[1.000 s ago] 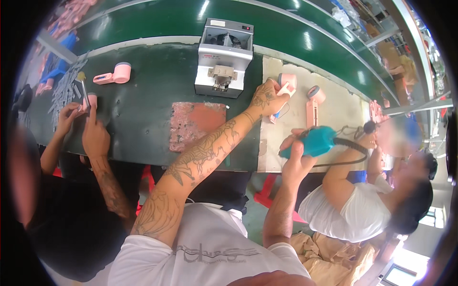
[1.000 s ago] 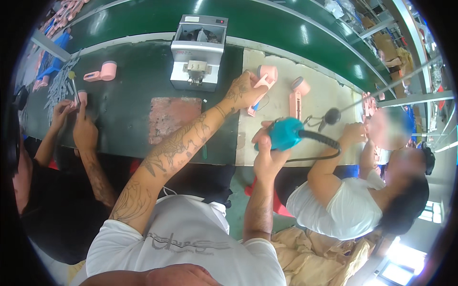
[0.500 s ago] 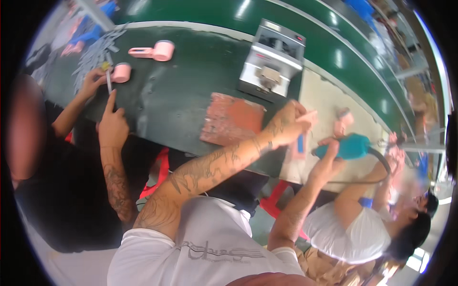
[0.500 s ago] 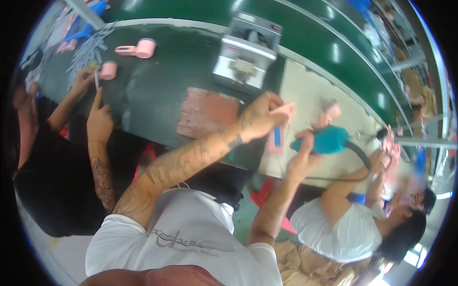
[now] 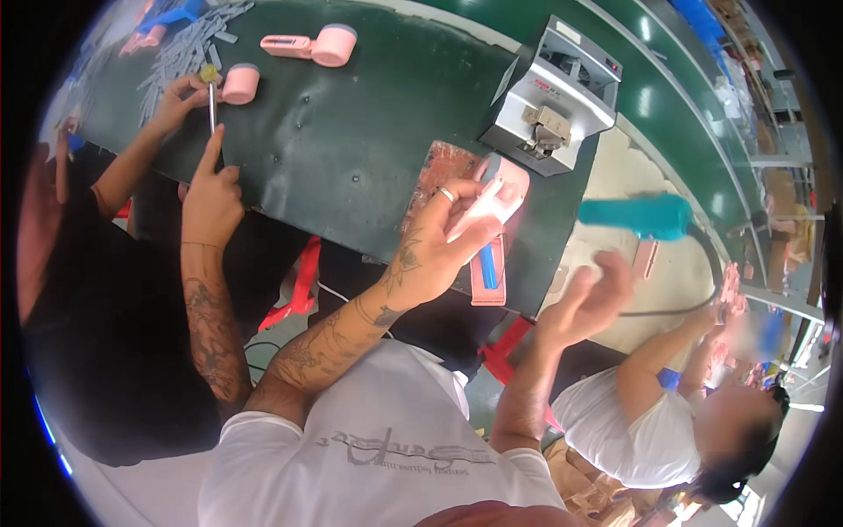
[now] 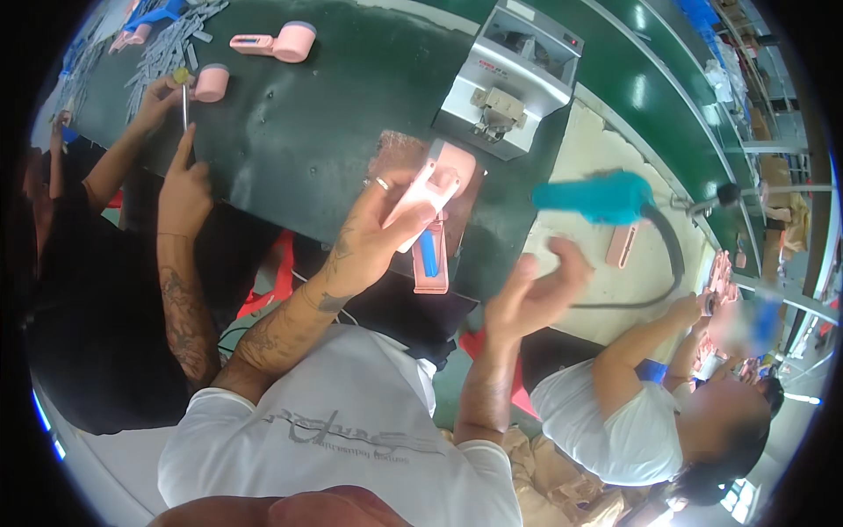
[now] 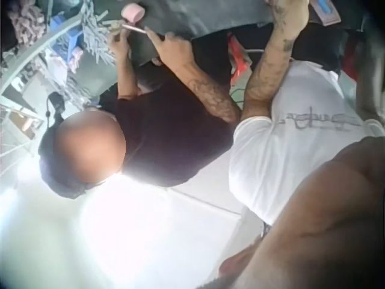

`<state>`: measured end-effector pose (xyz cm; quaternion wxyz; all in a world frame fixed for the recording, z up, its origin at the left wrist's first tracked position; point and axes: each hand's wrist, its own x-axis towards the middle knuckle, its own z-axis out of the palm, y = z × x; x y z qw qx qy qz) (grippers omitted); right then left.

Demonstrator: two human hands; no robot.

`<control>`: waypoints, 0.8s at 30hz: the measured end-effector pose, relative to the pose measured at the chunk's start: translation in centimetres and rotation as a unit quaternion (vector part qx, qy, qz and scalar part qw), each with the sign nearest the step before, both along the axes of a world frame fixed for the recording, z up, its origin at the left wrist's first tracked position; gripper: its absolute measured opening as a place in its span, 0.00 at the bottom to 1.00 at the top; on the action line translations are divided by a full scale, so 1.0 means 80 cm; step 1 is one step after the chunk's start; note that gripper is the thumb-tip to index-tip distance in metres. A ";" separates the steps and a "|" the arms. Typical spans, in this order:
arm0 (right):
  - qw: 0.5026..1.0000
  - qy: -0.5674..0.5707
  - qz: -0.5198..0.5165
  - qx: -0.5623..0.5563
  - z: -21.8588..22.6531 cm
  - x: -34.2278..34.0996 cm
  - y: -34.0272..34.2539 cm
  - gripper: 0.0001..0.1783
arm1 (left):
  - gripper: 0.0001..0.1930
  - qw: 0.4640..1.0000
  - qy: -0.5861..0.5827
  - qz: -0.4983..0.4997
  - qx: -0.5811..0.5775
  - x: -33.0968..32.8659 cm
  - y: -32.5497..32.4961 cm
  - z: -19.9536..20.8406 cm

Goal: Assemble small pink plastic handheld fans using an electric screwdriver on an assembly line.

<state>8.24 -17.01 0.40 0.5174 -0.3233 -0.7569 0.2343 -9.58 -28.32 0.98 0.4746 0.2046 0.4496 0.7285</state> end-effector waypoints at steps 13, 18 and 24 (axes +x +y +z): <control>0.913 0.048 0.177 -0.364 0.020 -0.064 -0.055 0.18 | 0.21 0.994 -0.058 -0.066 0.060 -0.003 -0.040 -0.024; 0.821 0.263 0.182 -0.472 0.020 -0.028 -0.041 0.12 | 0.19 0.995 -0.076 -0.049 0.028 -0.006 -0.044 -0.021; 0.930 -0.003 -0.007 -0.366 -0.024 0.024 0.014 0.14 | 0.21 0.998 0.050 -0.020 -0.036 -0.007 -0.049 -0.015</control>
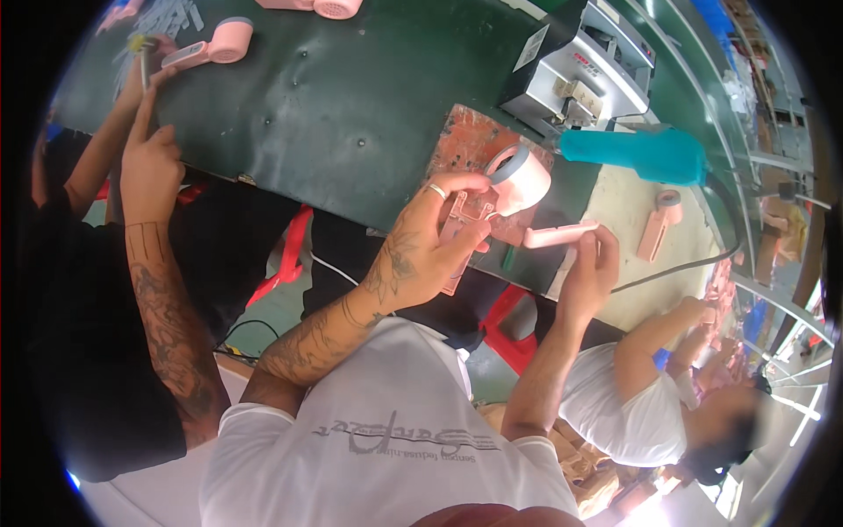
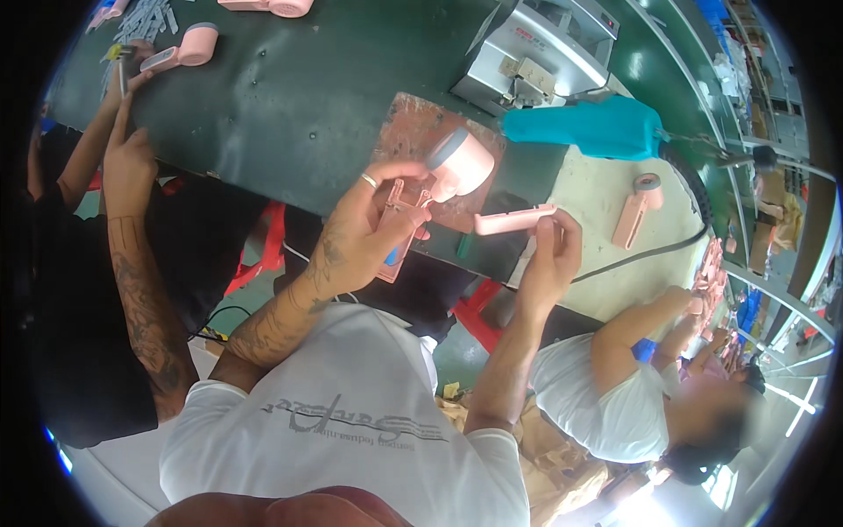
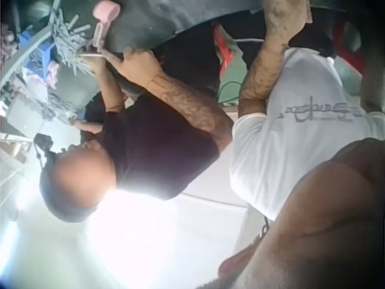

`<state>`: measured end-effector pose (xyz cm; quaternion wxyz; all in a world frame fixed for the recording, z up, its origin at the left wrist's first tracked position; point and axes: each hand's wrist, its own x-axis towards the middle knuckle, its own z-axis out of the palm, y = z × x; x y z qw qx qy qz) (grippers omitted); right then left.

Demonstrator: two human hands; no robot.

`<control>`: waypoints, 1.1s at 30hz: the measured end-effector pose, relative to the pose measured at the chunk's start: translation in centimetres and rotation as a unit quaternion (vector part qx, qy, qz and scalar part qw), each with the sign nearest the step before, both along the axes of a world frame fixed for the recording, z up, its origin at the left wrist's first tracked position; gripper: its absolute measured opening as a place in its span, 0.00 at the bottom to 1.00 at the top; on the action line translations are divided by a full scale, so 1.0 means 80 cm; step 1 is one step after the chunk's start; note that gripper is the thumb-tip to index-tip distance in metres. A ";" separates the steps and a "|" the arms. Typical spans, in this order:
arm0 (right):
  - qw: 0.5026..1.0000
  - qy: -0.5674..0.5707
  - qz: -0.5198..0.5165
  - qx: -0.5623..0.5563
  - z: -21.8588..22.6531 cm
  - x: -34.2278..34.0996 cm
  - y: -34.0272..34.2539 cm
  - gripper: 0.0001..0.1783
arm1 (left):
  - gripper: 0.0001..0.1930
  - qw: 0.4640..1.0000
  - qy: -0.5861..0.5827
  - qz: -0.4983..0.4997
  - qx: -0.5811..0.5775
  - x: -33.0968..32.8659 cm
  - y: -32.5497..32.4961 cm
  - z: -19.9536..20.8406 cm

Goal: Assemble small pink plastic handheld fans using an electric screwdriver on an assembly line.

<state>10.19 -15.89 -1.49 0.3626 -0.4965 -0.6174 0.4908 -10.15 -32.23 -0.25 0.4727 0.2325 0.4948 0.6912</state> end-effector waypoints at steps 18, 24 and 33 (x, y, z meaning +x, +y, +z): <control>0.919 -0.091 0.250 0.292 0.030 -0.089 -0.012 0.42 | 0.27 0.998 -0.023 -0.033 -0.040 -0.020 -0.001 0.012; 0.957 0.079 0.245 0.130 0.041 -0.082 -0.018 0.46 | 0.23 0.993 -0.022 -0.083 -0.076 -0.014 0.001 0.003; 0.928 0.053 0.292 0.225 0.039 -0.082 -0.004 0.43 | 0.13 0.976 -0.118 -0.168 -0.069 -0.011 0.008 0.008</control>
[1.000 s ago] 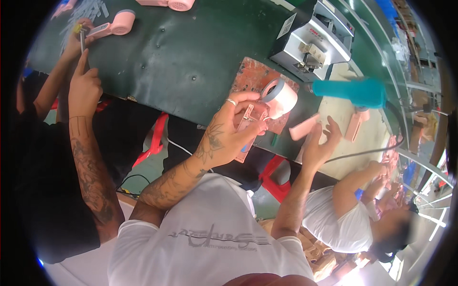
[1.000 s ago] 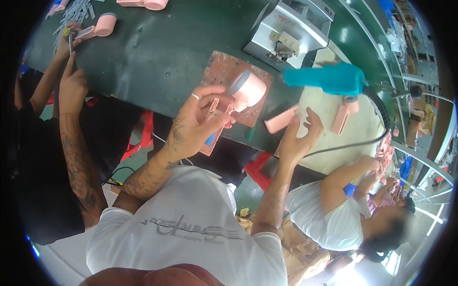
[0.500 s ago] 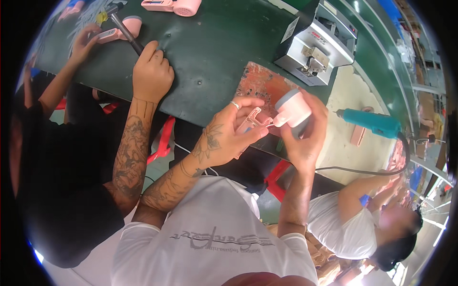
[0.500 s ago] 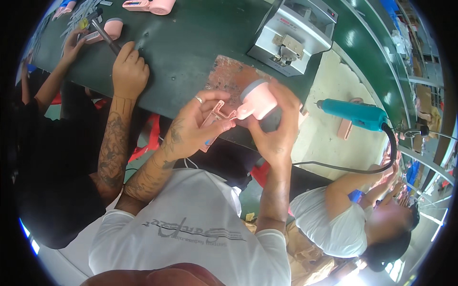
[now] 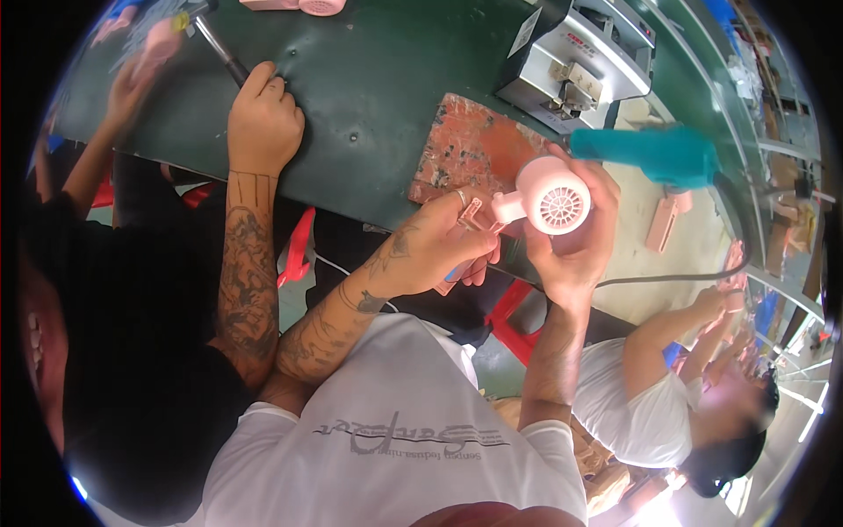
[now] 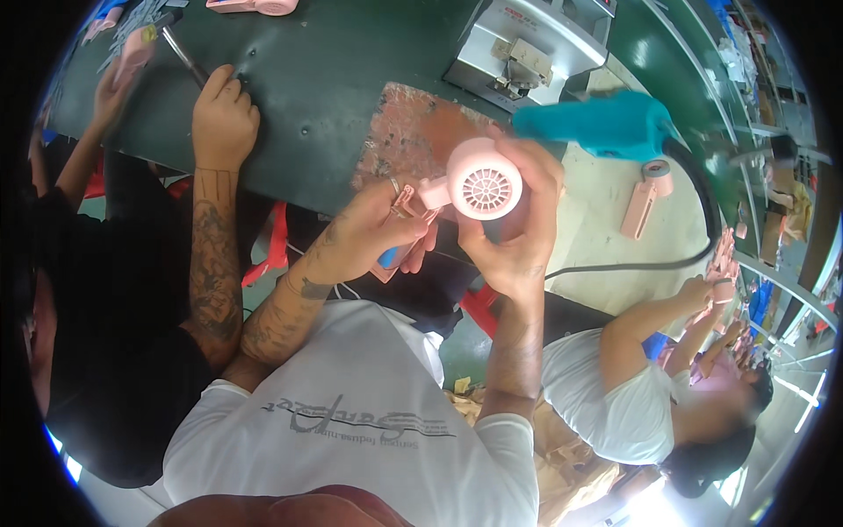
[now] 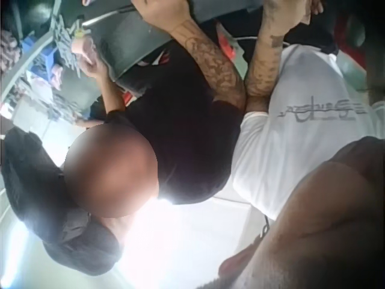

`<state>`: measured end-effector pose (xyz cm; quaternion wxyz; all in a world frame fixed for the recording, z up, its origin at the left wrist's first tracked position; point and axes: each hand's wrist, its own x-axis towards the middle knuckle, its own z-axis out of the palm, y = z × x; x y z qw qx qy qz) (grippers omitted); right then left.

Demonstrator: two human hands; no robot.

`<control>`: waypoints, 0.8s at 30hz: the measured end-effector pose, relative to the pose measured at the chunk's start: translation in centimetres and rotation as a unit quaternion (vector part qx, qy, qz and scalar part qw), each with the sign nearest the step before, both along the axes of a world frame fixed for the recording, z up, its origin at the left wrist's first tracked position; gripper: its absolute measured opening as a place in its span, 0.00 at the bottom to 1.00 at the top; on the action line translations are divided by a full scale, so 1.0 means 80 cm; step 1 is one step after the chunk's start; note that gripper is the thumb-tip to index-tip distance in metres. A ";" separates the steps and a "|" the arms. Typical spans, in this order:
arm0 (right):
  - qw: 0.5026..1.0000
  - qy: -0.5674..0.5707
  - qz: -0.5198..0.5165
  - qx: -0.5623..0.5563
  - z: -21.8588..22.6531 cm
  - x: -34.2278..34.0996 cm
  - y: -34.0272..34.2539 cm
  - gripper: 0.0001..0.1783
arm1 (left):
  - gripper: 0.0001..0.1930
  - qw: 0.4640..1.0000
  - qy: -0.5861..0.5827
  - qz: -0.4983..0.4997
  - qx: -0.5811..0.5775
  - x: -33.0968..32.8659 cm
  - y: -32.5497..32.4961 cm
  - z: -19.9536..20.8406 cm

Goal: Assemble small pink plastic handheld fans using an electric screwdriver on an assembly line.

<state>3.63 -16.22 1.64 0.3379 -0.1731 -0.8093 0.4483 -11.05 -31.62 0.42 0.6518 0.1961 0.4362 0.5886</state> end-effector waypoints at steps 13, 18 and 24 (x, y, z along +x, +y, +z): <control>0.989 0.033 0.050 -0.132 -0.007 0.012 -0.007 0.43 | 0.13 0.998 0.015 -0.057 -0.036 -0.001 0.002 0.010; 0.985 0.040 0.082 -0.143 -0.003 0.017 -0.002 0.44 | 0.12 0.995 0.045 -0.081 -0.043 -0.001 0.003 0.019; 0.988 0.057 0.082 -0.122 -0.006 0.015 -0.003 0.43 | 0.13 0.994 0.057 -0.082 -0.051 -0.003 0.003 0.023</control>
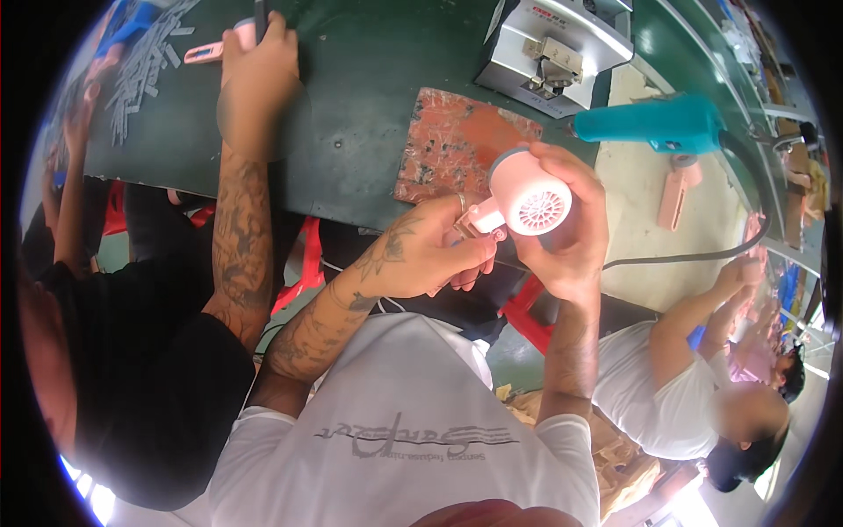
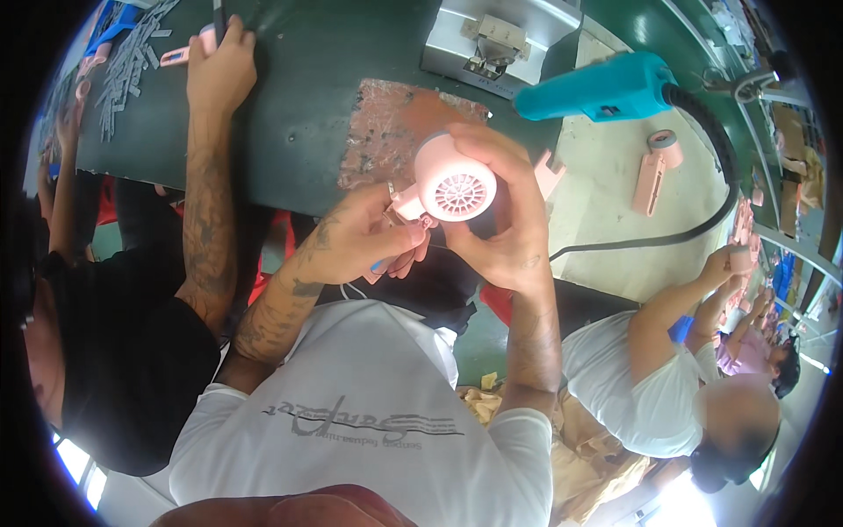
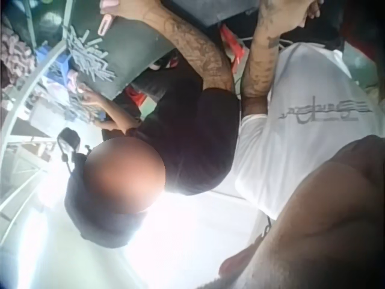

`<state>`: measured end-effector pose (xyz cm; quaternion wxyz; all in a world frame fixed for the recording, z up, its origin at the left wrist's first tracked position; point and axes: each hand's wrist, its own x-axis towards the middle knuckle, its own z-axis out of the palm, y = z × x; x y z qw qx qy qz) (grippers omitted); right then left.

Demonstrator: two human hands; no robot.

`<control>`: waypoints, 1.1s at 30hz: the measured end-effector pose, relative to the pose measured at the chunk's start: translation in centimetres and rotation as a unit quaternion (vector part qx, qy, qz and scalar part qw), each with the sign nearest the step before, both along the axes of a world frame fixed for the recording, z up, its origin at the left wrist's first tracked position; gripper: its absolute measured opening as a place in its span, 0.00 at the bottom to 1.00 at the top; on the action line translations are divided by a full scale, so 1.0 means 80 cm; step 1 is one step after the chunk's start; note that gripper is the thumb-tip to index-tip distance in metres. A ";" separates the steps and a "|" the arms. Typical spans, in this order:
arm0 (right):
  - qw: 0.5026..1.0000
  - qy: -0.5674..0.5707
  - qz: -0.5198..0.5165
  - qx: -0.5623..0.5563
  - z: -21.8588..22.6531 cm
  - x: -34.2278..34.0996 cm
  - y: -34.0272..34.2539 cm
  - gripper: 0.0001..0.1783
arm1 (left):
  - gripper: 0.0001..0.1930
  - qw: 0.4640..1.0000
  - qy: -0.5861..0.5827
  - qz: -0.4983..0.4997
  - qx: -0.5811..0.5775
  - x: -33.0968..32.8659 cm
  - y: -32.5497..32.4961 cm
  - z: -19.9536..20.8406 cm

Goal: Assemble small pink plastic handheld fans using an electric screwdriver on an assembly line.

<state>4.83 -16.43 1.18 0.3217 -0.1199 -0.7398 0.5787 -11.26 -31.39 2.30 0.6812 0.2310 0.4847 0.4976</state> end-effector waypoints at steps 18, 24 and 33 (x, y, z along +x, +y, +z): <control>0.990 -0.120 0.043 0.059 0.020 0.012 0.013 0.42 | 0.15 0.998 0.053 -0.040 -0.015 -0.003 -0.001 0.004; 0.985 -0.162 0.020 0.054 0.019 0.010 0.012 0.43 | 0.13 0.996 0.082 -0.019 0.041 0.003 -0.001 -0.006; 0.934 -0.196 -0.159 0.253 0.019 0.028 -0.008 0.32 | 0.20 0.982 -0.135 0.125 0.039 0.020 -0.004 -0.037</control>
